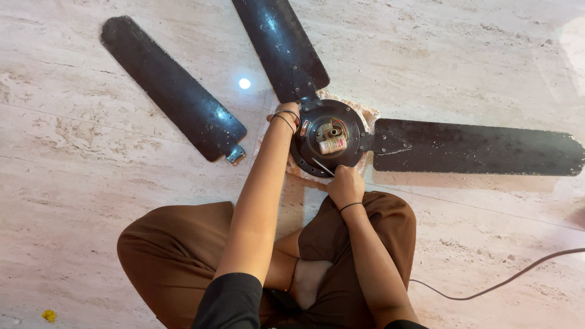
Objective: The person sits on the floor and uses a screwdriver to tighten screws on the central hub of a ceiling fan. They work on the fan's motor housing and then proceed to secure one of the fan blades to the hub.
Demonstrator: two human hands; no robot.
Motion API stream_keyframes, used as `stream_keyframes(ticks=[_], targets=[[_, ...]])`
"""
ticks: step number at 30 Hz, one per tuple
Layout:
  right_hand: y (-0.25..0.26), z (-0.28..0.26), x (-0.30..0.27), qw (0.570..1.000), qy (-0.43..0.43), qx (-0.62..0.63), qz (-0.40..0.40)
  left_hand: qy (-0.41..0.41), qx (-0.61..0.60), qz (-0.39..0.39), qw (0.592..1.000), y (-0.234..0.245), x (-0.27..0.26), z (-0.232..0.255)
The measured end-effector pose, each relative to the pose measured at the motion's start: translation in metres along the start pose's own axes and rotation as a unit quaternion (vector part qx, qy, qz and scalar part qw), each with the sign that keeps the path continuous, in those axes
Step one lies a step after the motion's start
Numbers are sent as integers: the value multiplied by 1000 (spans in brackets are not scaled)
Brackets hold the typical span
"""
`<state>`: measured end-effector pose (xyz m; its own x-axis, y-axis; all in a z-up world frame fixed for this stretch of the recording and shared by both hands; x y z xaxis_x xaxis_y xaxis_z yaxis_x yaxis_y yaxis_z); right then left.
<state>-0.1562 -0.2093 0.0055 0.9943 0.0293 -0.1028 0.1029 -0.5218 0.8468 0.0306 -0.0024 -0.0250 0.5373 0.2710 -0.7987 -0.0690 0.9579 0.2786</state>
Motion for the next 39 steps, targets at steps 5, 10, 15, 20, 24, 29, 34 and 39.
stream_keyframes(ticks=[5,10,15,20,24,29,34,39], targets=[[-2,2,-4,1000,12,-4,13,12,-208,59,976,-11,5,-26],[-1,2,-4,1000,11,0,17,9,-298,109,948,-11,-8,-29],[0,0,-6,1000,11,5,11,15,-279,122,952,-8,-24,-27],[3,-5,-5,1000,19,1,20,5,-201,122,972,-2,-29,-20],[3,-3,-6,1000,8,12,12,30,-242,126,962,-2,-26,-24],[0,-2,-3,1000,9,-2,8,-1,-225,171,959,-9,-8,-37],[0,-2,-4,1000,10,1,6,-81,-284,95,951,-19,25,-57],[3,-3,-5,1000,10,5,5,-41,-263,59,962,-20,45,-54]])
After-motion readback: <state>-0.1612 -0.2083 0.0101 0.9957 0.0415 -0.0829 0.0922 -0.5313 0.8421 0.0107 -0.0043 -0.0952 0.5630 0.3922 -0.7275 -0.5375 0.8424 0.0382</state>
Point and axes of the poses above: each hand's wrist, its own x-axis towards the middle knuckle, its own y-axis out of the back of the hand, z = x × y, the point moved 2 cm from there along x, towards the middle knuckle, and after that the axes turned 10 degrees about x, right-handed, at the moved point
